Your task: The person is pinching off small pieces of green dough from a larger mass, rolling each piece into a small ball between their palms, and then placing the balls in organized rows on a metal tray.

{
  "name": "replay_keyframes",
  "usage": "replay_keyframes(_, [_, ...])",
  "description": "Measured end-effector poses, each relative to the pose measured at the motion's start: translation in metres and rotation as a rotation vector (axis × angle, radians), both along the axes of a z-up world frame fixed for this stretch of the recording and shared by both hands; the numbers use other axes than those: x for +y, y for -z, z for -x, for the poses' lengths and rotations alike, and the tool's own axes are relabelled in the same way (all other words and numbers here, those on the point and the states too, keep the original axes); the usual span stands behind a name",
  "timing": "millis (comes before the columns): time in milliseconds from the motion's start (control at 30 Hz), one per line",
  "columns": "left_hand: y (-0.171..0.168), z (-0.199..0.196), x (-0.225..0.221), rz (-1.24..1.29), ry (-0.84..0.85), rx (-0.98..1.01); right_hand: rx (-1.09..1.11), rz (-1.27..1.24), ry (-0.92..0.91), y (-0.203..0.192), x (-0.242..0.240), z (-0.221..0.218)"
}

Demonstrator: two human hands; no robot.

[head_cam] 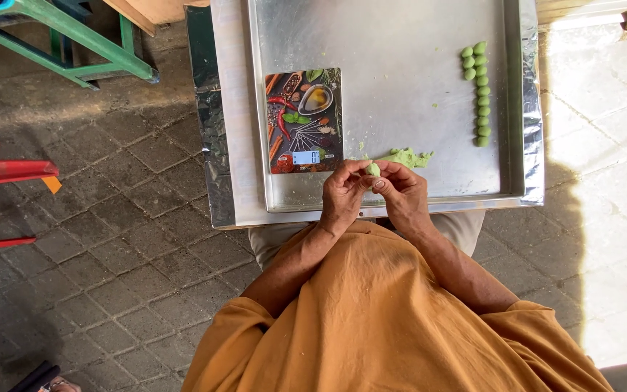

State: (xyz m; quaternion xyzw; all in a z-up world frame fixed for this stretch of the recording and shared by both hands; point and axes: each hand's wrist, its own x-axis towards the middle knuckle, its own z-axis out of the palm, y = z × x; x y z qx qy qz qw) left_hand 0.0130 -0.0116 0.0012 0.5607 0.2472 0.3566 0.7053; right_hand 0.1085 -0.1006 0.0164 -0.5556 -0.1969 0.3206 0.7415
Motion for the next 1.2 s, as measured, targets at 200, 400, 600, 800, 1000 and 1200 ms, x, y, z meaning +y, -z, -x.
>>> replay_keyframes(200, [0.006,0.013,0.014,-0.082,0.082,-0.017,-0.120,0.029,-0.069,0.044,-0.012,-0.015])
replay_keyframes(400, [-0.008,0.014,0.014,0.228,0.306,-0.071,-0.305,-0.191,-0.178,0.009,-0.003,-0.015])
replay_keyframes(600, [-0.014,0.009,0.016,0.086,0.218,-0.029,-0.196,-0.216,-0.114,0.021,-0.002,-0.021])
replay_keyframes(800, [-0.006,0.007,0.013,-0.170,0.136,0.022,-0.013,-0.033,-0.029,0.042,-0.002,-0.016])
replay_keyframes(1000, [-0.003,0.010,0.024,-0.023,0.161,-0.015,0.090,-0.110,-0.088,0.041,-0.004,-0.002])
replay_keyframes(1200, [-0.004,0.012,0.024,0.264,0.286,-0.172,0.007,-0.206,-0.217,0.038,-0.006,-0.014])
